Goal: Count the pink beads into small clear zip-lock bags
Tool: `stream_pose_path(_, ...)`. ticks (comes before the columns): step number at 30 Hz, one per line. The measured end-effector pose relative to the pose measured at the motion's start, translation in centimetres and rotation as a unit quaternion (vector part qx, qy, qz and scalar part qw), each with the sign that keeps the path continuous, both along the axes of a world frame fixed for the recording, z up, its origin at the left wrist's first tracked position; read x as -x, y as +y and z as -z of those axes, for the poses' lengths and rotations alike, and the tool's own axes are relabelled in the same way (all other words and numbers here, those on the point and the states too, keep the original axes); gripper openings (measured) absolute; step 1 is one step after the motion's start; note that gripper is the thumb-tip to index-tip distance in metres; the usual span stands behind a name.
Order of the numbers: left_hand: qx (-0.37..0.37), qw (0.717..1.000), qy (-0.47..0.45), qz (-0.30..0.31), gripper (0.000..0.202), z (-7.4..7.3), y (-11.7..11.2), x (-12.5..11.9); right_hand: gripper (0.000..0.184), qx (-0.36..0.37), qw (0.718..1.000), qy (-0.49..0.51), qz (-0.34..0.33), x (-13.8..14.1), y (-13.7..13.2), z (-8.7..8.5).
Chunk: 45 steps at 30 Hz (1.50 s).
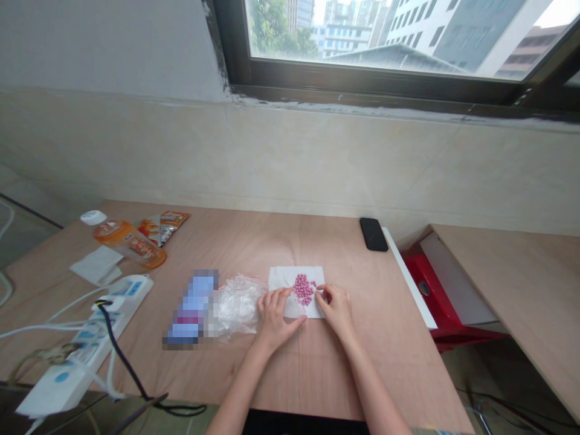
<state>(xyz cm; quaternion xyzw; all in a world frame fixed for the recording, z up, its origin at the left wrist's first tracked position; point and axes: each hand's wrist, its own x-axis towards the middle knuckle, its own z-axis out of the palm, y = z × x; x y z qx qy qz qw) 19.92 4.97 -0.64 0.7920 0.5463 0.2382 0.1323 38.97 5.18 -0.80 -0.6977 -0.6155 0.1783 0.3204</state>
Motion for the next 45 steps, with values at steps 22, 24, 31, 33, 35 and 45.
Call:
stream_pose_path(22, 0.001, 1.0, -0.014, -0.001, 0.061, -0.4, -0.1, -0.6, 0.028, -0.011, 0.997, 0.064, -0.03, 0.5, 0.8, -0.7)
stream_pose_path(24, 0.004, 1.0, -0.021, 0.0, 0.06, -0.5, 0.0, -0.9, 0.027, -0.014, 0.992, 0.102, -0.067, 0.8, 0.6, -0.8)
stream_pose_path(31, 0.002, 0.999, -0.046, -0.024, 0.06, 0.3, 0.5, -1.4, 0.024, -0.013, 0.992, 0.103, -0.077, 0.3, 0.8, -0.2)
stream_pose_path(33, -0.003, 0.998, -0.052, -0.028, 0.06, 0.5, 0.6, -1.4, 0.024, -0.012, 0.996, 0.075, -0.044, -0.2, 1.2, 0.1)
stream_pose_path(35, -0.006, 0.998, -0.053, -0.03, 0.06, 0.6, 0.5, -1.4, 0.024, -0.011, 0.999, 0.044, -0.026, -0.6, 1.7, 0.2)
stream_pose_path(45, 0.013, 0.999, -0.042, -0.02, 0.064, 0.2, 0.4, -1.4, 0.021, 0.01, 0.998, -0.035, -0.051, -0.8, 3.2, 0.6)
